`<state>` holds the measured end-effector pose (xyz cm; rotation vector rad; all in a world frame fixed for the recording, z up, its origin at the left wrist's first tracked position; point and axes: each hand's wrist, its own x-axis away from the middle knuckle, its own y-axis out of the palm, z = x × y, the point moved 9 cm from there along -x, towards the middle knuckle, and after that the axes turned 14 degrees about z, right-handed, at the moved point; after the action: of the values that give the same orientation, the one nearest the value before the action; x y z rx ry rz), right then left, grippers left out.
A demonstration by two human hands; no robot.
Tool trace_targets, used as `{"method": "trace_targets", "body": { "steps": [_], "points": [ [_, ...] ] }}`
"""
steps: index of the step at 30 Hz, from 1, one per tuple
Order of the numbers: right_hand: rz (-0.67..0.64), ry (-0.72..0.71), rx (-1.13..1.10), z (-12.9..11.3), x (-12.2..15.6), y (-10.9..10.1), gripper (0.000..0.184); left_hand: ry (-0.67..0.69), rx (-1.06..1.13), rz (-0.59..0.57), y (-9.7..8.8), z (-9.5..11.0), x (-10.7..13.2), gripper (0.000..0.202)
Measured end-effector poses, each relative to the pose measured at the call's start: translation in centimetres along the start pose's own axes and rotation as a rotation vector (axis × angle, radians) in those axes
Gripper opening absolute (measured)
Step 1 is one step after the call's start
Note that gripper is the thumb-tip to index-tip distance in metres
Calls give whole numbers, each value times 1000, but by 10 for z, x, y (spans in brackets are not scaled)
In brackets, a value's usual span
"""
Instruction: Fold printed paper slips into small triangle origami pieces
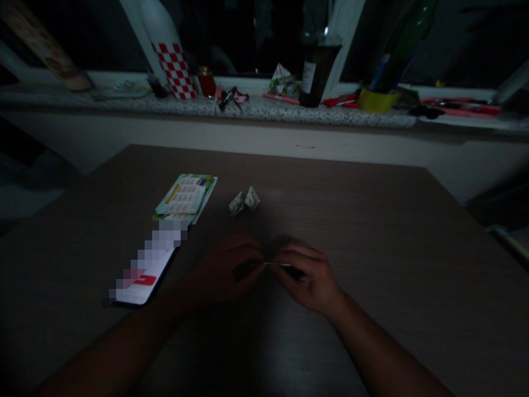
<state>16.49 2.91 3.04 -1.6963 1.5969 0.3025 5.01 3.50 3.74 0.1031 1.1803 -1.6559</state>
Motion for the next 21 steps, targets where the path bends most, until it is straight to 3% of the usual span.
{"method": "trace_targets", "body": {
  "steps": [8, 12, 18, 21],
  "points": [
    [25, 3, -20, 1, 1, -2, 15, 86, -22, 9, -3, 5, -1, 12],
    [37, 18, -26, 4, 2, -4, 16, 40, 9, 28, -7, 0, 0, 11],
    [50, 49, -35, 6, 3, -6, 15, 18, -11, -32, -4, -4, 0, 13],
    [73, 60, -22, 6, 1, -8, 14, 19, -7, 8, -6, -4, -1, 13]
  ]
}}
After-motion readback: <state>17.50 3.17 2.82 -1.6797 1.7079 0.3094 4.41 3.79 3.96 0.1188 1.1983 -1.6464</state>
